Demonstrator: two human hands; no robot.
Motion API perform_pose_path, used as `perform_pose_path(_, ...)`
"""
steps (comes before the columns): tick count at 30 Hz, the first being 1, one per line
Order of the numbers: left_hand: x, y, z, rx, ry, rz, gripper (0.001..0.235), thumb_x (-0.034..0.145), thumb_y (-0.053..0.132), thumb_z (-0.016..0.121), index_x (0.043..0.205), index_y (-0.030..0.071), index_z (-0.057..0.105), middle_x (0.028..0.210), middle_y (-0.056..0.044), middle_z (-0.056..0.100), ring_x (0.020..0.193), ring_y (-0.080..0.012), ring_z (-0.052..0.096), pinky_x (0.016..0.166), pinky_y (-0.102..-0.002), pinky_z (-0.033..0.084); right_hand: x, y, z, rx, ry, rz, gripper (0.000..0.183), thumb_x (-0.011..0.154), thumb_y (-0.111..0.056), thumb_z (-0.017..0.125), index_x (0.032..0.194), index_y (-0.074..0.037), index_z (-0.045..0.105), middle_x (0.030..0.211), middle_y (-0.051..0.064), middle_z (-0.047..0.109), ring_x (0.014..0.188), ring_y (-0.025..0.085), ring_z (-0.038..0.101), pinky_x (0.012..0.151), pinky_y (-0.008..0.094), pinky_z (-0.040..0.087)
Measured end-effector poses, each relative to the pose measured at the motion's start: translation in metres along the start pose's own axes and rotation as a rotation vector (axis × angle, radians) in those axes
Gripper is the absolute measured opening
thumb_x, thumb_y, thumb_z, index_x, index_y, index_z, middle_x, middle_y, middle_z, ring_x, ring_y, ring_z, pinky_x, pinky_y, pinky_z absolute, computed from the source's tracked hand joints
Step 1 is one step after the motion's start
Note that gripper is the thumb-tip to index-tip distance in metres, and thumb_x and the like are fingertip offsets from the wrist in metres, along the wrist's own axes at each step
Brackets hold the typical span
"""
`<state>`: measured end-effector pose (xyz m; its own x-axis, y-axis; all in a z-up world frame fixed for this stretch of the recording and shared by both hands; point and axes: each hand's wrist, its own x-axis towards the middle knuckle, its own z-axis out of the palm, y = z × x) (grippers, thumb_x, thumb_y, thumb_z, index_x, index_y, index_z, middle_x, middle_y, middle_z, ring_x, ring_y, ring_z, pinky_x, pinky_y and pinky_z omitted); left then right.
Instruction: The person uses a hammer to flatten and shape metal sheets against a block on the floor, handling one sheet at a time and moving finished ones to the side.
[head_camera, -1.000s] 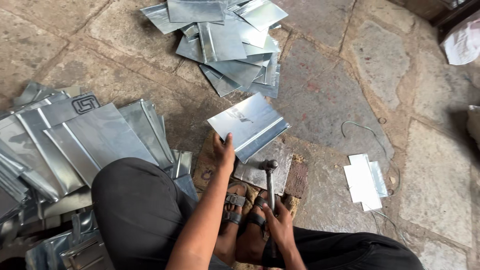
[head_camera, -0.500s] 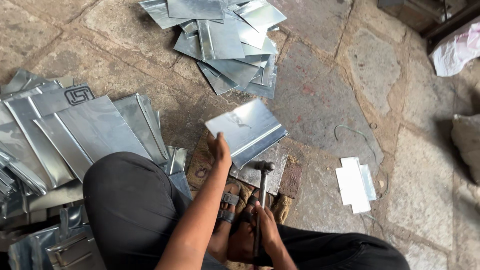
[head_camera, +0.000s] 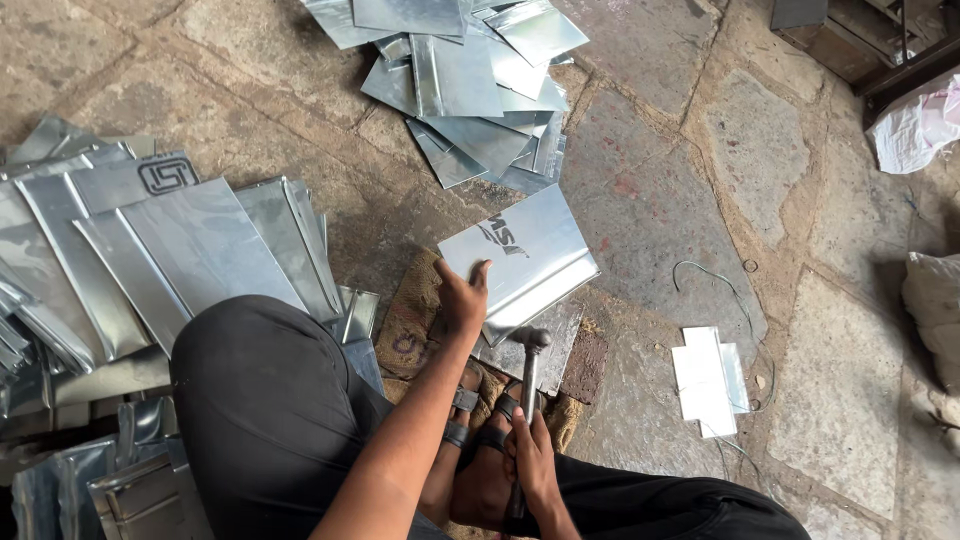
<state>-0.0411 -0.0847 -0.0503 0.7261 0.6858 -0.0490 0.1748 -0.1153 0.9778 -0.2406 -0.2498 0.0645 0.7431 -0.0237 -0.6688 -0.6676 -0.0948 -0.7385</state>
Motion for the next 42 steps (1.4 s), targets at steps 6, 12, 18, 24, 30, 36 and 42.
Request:
perform_pose_path(6,0.004,0.001,0.001,-0.018,-0.005,0.003,0.068,0.093,0.038,0.075,0.124,-0.008,0.035,0.061,-0.009,0.062,0.043,-0.0172,0.061,0.034,-0.026,0.052,-0.023,-0.011,-0.007,-0.126,0.045,-0.045,0.029,0.104,-0.034,0.052,0.092,-0.008,0.052,0.055,-0.004,0.037,0.042,0.009,0.032,0.035,0.028,0.027)
perform_pose_path(12,-0.004,0.007,0.003,0.098,0.245,0.379,0.079,0.086,0.03,0.08,0.129,-0.016,0.033,0.076,-0.026,0.068,0.06,-0.0375,0.071,0.042,-0.04,0.056,-0.064,-0.042,-0.044,0.167,0.165,-0.407,0.043,0.105,-0.033,0.038,0.095,0.003,0.059,0.057,0.004,0.044,0.037,0.012,0.038,0.028,0.027,0.029)
perform_pose_path(18,-0.002,0.018,0.0,-0.054,0.058,0.256,0.062,0.095,0.028,0.077,0.124,-0.008,0.036,0.087,-0.026,0.071,0.074,-0.0353,0.077,0.054,-0.037,0.065,-0.085,-0.056,-0.122,0.395,0.02,-1.114,0.046,0.103,-0.038,0.036,0.088,-0.002,0.061,0.053,0.007,0.05,0.036,0.015,0.043,0.032,0.03,0.036)
perform_pose_path(24,-0.004,0.01,-0.002,-0.052,-0.071,0.047,0.054,0.097,0.028,0.073,0.12,-0.006,0.038,0.085,-0.023,0.073,0.072,-0.0318,0.078,0.053,-0.037,0.066,-0.001,0.023,-0.054,0.017,-0.002,-0.522,0.048,0.103,-0.051,0.041,0.091,-0.009,0.06,0.063,-0.001,0.05,0.047,0.009,0.043,0.04,0.028,0.037)
perform_pose_path(30,-0.004,0.004,0.009,0.273,0.129,0.218,0.079,0.085,0.035,0.082,0.132,-0.01,0.037,0.083,-0.03,0.072,0.07,-0.0435,0.073,0.048,-0.048,0.058,-0.037,-0.019,-0.05,-0.051,0.004,-0.151,0.038,0.103,-0.04,0.052,0.09,-0.004,0.056,0.058,-0.002,0.041,0.041,0.009,0.034,0.034,0.026,0.026)
perform_pose_path(36,-0.004,-0.005,0.012,0.011,0.009,0.116,0.07,0.096,0.038,0.074,0.134,-0.008,0.036,0.093,-0.026,0.073,0.078,-0.0359,0.078,0.057,-0.04,0.065,-0.083,-0.087,-0.132,0.605,-0.395,-0.764,0.028,0.099,-0.039,0.06,0.1,-0.012,0.068,0.068,0.008,0.06,0.052,0.025,0.053,0.044,0.043,0.047)
perform_pose_path(42,-0.001,-0.002,0.01,-0.075,-0.03,0.119,0.063,0.098,0.034,0.075,0.13,-0.007,0.039,0.092,-0.025,0.074,0.079,-0.0336,0.078,0.059,-0.038,0.067,-0.025,-0.021,-0.099,0.326,0.029,-0.81,0.044,0.11,-0.045,0.048,0.092,-0.01,0.067,0.067,0.006,0.06,0.047,0.015,0.05,0.044,0.034,0.042)
